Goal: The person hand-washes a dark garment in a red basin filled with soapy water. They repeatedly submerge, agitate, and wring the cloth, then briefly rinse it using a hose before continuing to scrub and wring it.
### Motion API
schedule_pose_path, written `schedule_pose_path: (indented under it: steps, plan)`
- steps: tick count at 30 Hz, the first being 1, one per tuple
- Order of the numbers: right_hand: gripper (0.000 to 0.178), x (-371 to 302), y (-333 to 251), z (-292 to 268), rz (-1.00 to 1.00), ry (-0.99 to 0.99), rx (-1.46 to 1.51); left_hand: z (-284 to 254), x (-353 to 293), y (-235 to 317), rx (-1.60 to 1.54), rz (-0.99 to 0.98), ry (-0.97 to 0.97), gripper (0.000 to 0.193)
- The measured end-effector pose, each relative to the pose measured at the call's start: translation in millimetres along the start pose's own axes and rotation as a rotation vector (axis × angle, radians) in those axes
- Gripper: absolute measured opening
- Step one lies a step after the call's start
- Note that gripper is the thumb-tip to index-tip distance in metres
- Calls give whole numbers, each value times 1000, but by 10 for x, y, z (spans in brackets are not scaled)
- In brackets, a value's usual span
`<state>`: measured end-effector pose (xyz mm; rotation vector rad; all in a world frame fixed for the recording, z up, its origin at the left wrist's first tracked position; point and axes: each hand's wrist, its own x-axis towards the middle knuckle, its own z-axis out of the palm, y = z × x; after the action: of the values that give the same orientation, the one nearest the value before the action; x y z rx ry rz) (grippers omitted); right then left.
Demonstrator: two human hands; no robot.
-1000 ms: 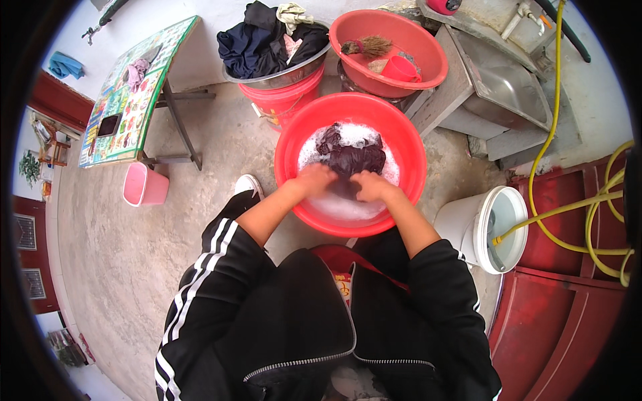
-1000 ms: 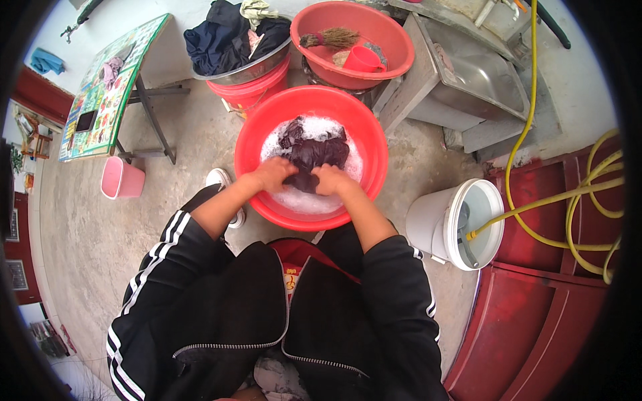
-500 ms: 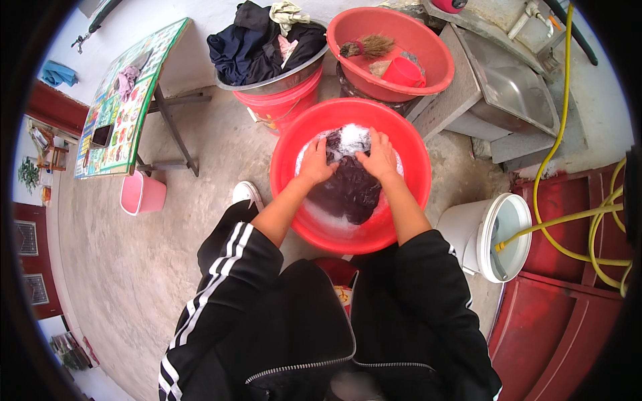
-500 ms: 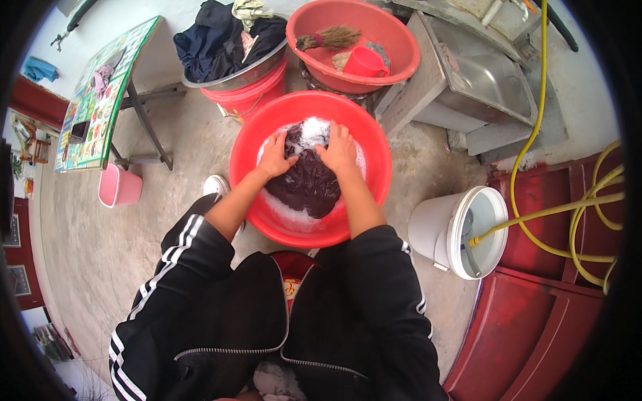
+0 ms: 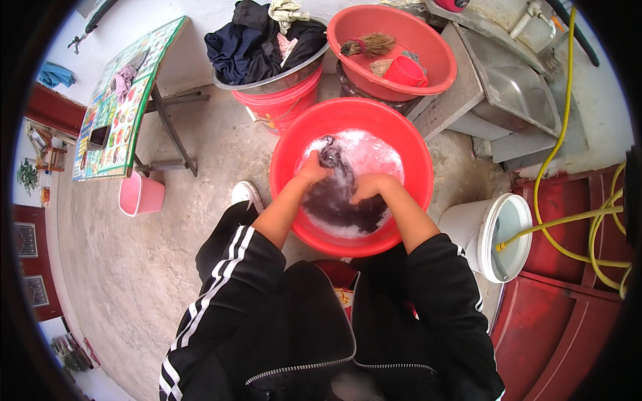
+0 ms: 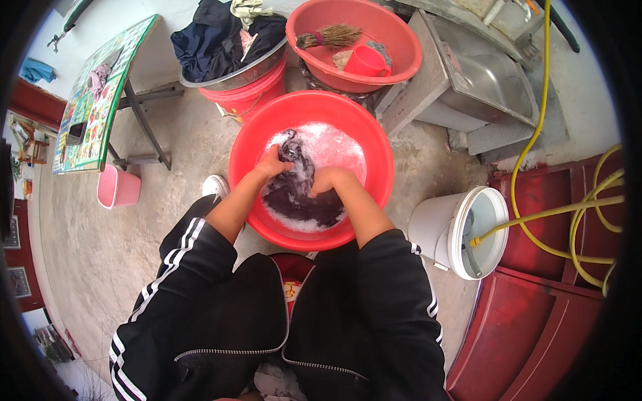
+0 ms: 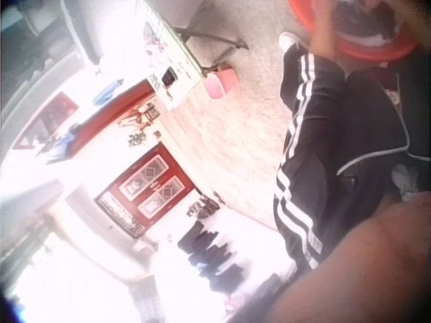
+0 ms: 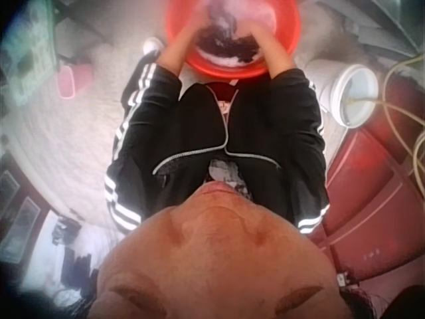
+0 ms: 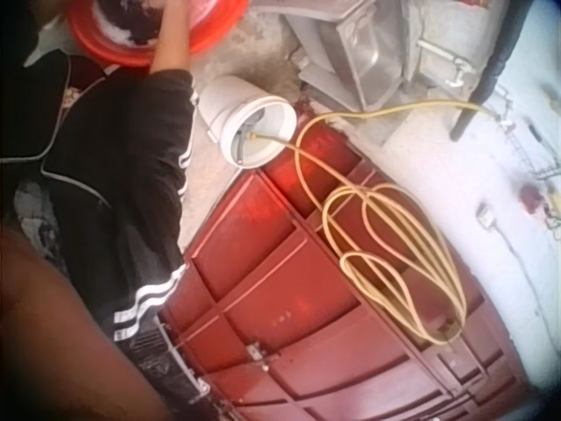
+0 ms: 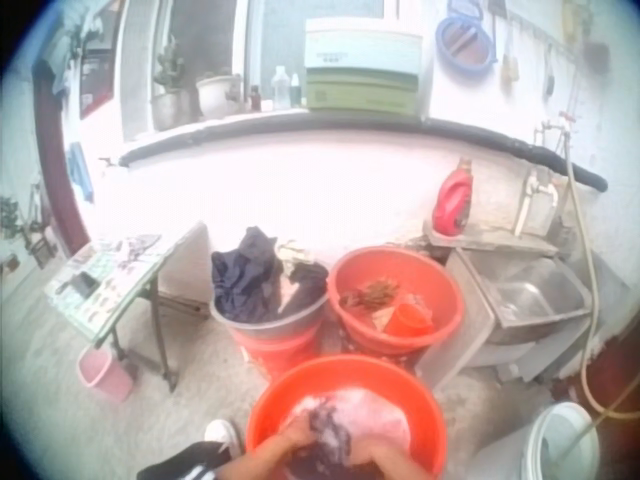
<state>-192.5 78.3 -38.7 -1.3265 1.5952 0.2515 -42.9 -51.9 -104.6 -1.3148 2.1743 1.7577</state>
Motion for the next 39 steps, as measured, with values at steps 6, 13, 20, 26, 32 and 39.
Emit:
schedule_pose_path:
  steps: [6, 13, 20, 26, 32, 39]
  plan:
    - [49, 21, 35, -230, 289, 559, 253, 71, 24, -33, -49, 130, -48, 55]
    - [58, 809, -14, 247, -11, 897, 650, 111, -28, 262, -842, -239, -177, 55]
    - [24, 64, -1176, 231, -383, 1085, 778, 108, 112, -300, -1622, 240, -796, 57]
    - [22, 287, -735, 165, -116, 1443, 438, 294, -31, 136, -1326, -104, -212, 37]
    - [29, 341, -351, 186, 65, 1306, 821, 261, -181, 389, -1435, -348, -373, 36]
    - [14, -229, -976, 207, -203, 1236, 532, 192, -164, 221, -1423, 104, -625, 26]
